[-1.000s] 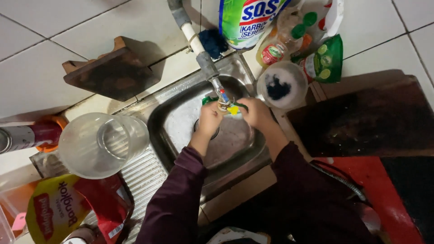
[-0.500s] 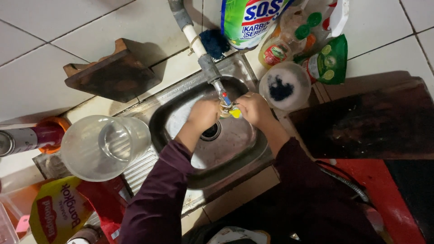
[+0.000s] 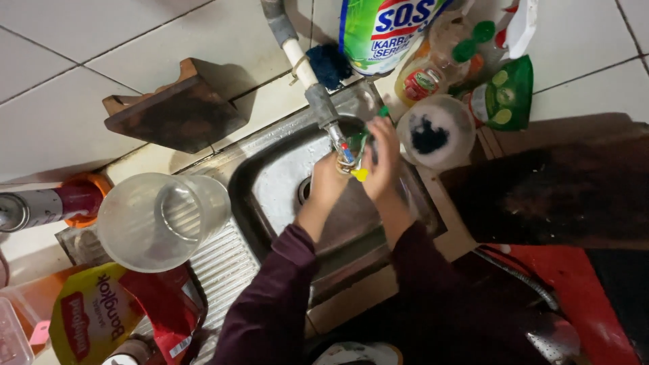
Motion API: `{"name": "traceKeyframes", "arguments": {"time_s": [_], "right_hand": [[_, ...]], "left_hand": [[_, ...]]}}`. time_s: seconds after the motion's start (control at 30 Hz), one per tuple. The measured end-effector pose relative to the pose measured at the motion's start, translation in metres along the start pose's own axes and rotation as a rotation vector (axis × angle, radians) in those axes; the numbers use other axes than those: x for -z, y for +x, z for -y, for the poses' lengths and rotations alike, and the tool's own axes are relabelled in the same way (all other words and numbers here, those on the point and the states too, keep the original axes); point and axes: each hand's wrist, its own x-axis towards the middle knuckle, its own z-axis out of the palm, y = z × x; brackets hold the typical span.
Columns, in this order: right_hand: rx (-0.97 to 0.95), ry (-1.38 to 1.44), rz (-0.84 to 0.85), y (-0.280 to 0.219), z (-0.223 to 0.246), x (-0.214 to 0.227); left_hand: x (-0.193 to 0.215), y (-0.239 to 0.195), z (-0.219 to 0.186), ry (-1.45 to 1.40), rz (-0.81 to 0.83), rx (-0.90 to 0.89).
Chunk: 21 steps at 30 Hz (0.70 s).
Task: The person places several sauce packets on the counter, then uses a digital scale with a blue bowl to measure and squeeze red sauce from two different pouches. After measuring, the person rinses the green pouch under running water at the sink and returns it to the counter.
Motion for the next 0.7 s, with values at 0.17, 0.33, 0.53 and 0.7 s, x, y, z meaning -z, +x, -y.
{"name": "traceKeyframes", "arguments": {"time_s": [0.17, 0.33, 0.53, 0.7], "right_hand": [[-0.959, 0.343, -0.013, -0.083, 0.001, -0.025], [-1.937, 1.656, -0.488, -0.213, -0.112, -0.086], [-1.969, 1.173, -0.633, -0.225, -0.188, -0.105], [-1.304, 0.093, 0.157, -0.174, -0.126, -0.081]], "left_hand": [[-0.009, -0.016, -0.01, -0.282, -0.276, -0.032], [-0.023, -0.01, -0.019, -0.22, -0.262, 0.027], [0.001, -0.055, 0.068, -0.354, -0.462, 0.206], [-0.014, -0.093, 0.167, -0.238, -0.475, 0.486]]}}
